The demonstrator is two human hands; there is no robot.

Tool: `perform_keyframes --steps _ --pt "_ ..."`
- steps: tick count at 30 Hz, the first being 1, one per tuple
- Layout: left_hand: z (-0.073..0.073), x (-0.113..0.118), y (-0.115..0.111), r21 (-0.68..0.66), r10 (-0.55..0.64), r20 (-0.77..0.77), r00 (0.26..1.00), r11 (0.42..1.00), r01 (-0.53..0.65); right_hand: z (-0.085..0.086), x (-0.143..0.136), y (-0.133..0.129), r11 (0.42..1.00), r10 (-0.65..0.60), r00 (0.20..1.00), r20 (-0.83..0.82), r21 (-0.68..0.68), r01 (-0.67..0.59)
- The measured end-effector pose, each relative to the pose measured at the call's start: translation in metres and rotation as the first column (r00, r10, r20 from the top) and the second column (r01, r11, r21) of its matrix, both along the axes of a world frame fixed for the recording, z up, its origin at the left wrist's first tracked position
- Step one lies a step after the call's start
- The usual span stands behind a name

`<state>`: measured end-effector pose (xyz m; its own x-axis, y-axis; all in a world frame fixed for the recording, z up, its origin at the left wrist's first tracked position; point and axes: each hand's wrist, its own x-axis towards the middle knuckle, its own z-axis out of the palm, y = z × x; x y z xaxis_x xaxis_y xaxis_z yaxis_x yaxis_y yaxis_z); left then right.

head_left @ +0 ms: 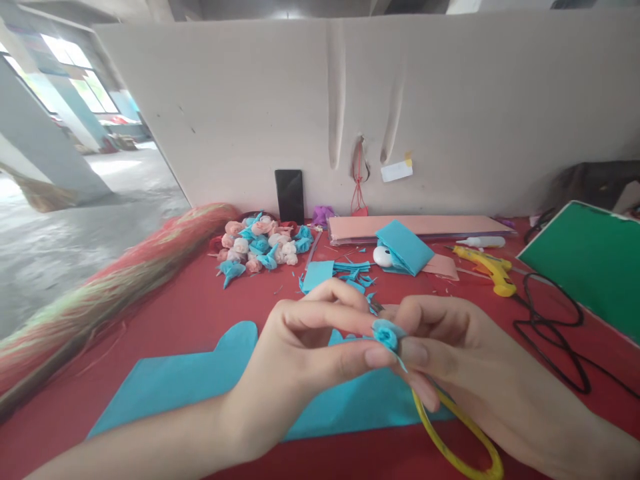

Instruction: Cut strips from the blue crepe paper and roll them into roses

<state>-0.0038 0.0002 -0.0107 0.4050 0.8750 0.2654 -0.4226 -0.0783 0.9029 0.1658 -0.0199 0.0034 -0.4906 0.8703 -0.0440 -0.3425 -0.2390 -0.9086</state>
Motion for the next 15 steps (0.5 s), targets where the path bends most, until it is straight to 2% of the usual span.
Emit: perform_keyframes --steps 12,15 --pt "-0.0019 0.0000 -0.0004 0.065 0.093 -0.034 0.995 0.994 -0.091 0.0014 -0.0036 0.0007 0.998 -0.061 0.997 0.039 -0.009 0.061" --pt "-0.0026 0.0002 -0.0006 0.118 0.127 -0.044 0.991 0.986 -0.121 0.0035 -0.0057 -0.0021 0.987 -0.160 0.982 0.102 0.021 0.159"
